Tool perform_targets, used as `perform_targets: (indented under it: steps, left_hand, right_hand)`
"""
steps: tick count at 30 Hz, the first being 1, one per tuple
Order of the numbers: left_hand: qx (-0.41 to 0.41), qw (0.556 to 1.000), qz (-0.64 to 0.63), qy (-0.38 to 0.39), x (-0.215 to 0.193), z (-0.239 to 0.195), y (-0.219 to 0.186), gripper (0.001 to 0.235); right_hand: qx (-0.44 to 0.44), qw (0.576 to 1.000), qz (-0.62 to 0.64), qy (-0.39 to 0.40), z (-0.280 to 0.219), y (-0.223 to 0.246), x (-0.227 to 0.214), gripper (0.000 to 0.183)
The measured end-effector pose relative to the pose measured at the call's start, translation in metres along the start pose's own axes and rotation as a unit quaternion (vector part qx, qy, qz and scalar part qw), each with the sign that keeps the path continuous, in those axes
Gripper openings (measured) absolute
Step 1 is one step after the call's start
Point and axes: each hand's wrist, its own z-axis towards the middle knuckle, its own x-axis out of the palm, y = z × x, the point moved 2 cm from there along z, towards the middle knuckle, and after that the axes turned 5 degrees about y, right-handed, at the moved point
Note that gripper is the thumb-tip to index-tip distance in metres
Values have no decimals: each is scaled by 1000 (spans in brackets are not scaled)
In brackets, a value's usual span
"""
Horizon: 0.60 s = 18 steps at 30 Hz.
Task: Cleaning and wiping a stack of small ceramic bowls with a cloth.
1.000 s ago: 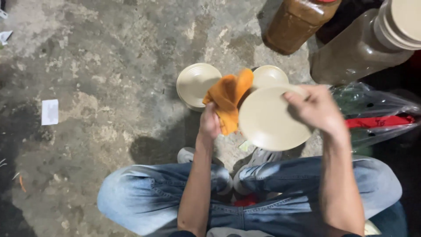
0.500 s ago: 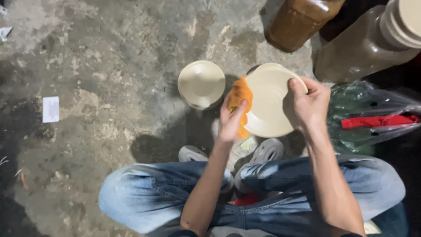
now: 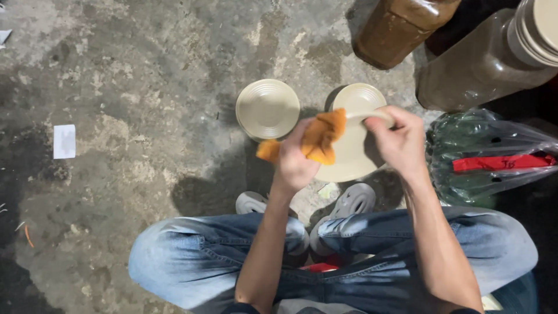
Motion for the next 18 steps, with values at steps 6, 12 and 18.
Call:
perform_targets:
  steps: [6, 12, 18]
  left_hand:
    - [-89, 927, -305, -202, 62, 2, 49, 45]
    - [78, 979, -51, -180, 23, -2, 37, 39]
    - [212, 971, 77, -74, 50, -29, -5, 66]
  right_hand:
    - [160, 879, 413, -175, 6, 29, 24, 33]
    - [-142, 945, -255, -146, 3, 48, 12, 46]
    - [-124, 966, -149, -172, 3, -5, 4, 21]
